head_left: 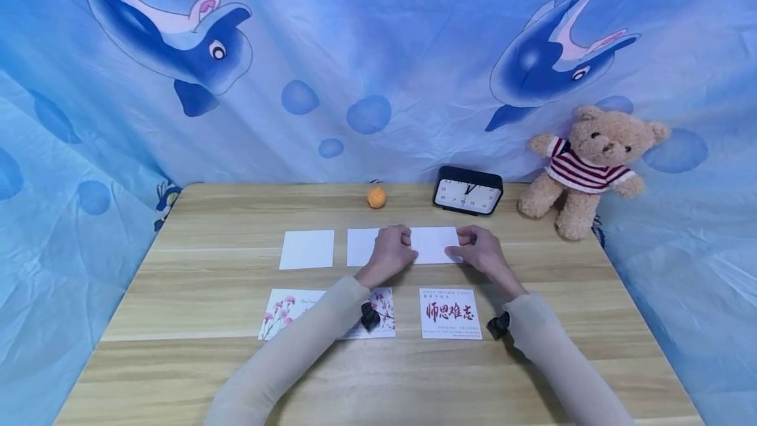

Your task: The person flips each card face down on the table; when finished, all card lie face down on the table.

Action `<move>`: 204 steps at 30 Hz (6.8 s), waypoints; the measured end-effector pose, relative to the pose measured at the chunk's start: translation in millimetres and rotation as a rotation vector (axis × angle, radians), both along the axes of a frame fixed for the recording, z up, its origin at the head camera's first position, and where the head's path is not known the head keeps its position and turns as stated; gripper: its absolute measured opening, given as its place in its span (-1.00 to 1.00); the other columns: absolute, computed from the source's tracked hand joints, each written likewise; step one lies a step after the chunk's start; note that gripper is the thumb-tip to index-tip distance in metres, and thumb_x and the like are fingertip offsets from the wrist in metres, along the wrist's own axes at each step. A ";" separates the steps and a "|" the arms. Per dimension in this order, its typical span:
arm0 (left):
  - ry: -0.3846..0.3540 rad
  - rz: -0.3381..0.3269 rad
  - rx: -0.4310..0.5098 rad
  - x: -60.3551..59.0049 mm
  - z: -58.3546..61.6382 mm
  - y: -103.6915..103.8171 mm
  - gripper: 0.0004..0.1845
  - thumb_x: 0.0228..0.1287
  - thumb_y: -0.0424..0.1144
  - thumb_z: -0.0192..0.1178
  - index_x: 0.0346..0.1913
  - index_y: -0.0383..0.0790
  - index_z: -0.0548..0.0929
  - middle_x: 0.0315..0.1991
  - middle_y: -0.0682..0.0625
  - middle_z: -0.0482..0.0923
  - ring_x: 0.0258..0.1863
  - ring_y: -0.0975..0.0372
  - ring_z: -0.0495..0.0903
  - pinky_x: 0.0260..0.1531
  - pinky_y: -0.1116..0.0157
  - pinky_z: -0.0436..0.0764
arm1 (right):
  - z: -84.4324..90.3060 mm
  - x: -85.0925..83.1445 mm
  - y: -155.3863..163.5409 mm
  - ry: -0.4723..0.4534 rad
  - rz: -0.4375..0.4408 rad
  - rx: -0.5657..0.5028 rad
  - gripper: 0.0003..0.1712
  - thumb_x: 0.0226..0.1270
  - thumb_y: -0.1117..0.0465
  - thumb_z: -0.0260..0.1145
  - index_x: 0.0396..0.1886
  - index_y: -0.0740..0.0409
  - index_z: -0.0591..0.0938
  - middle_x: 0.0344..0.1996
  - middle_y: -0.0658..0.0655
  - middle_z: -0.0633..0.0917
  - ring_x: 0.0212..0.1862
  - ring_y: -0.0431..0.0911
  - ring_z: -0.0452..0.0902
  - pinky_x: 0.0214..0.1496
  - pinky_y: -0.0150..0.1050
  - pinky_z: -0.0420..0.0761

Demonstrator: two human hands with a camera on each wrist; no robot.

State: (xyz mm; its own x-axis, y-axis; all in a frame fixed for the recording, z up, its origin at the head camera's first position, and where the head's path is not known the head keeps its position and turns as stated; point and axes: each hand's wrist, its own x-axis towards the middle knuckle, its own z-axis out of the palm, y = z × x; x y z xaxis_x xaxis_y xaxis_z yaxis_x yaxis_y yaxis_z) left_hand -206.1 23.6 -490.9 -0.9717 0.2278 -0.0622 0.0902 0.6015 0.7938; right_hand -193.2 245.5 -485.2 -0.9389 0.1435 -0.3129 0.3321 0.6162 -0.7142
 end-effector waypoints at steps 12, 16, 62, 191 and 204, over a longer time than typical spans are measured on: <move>0.037 -0.060 0.048 20.9 25.2 -18.1 -0.45 0.23 -0.24 0.48 0.25 -0.33 0.63 -0.12 -0.15 0.77 -0.37 0.20 0.72 -0.28 0.25 0.74 | 16.0 13.1 -1.9 0.032 0.054 -0.060 -0.41 0.51 0.02 0.32 0.39 0.20 0.51 0.12 0.31 0.64 -0.09 0.03 0.68 -0.14 -0.24 0.76; 0.054 -0.089 0.037 33.2 29.9 -39.1 -0.50 0.30 -0.18 0.45 0.24 -0.29 0.64 -0.13 -0.12 0.78 -0.42 0.27 0.70 -0.39 0.36 0.66 | 21.3 20.4 -15.9 0.062 0.120 -0.092 -0.43 0.51 0.03 0.32 0.38 0.20 0.52 0.10 0.32 0.65 -0.15 0.03 0.70 -0.16 -0.17 0.79; -0.038 0.279 -0.320 136.8 29.4 -226.8 -0.30 0.45 0.11 0.26 0.38 -0.39 0.49 0.20 -0.37 0.58 0.08 -0.09 0.60 -0.02 -0.02 0.62 | 7.2 107.9 -202.3 -0.282 0.433 -0.818 -0.20 0.30 0.31 0.41 0.51 0.28 0.35 0.34 0.34 0.58 0.14 0.01 0.71 0.23 -0.11 0.75; 0.010 0.444 -0.006 146.2 3.6 -239.8 -0.68 0.15 -0.35 0.54 -0.03 -0.37 0.77 -0.21 -0.21 0.80 -0.35 0.28 0.74 -0.32 0.55 0.70 | -0.3 65.7 -213.4 -0.123 0.320 -0.601 -0.65 0.43 0.39 0.32 0.17 0.39 0.63 -0.14 0.27 0.74 -0.24 -0.06 0.83 -0.15 -0.30 0.83; -0.012 0.409 -0.065 141.4 2.9 -240.4 -0.63 0.18 -0.34 0.51 0.02 -0.42 0.74 -0.21 -0.21 0.77 -0.32 0.20 0.71 -0.35 0.52 0.67 | 3.2 67.3 -211.5 -0.184 0.377 -0.588 -0.45 0.41 0.37 0.30 0.38 0.41 0.52 -0.19 0.25 0.75 -0.21 -0.04 0.84 -0.16 -0.30 0.83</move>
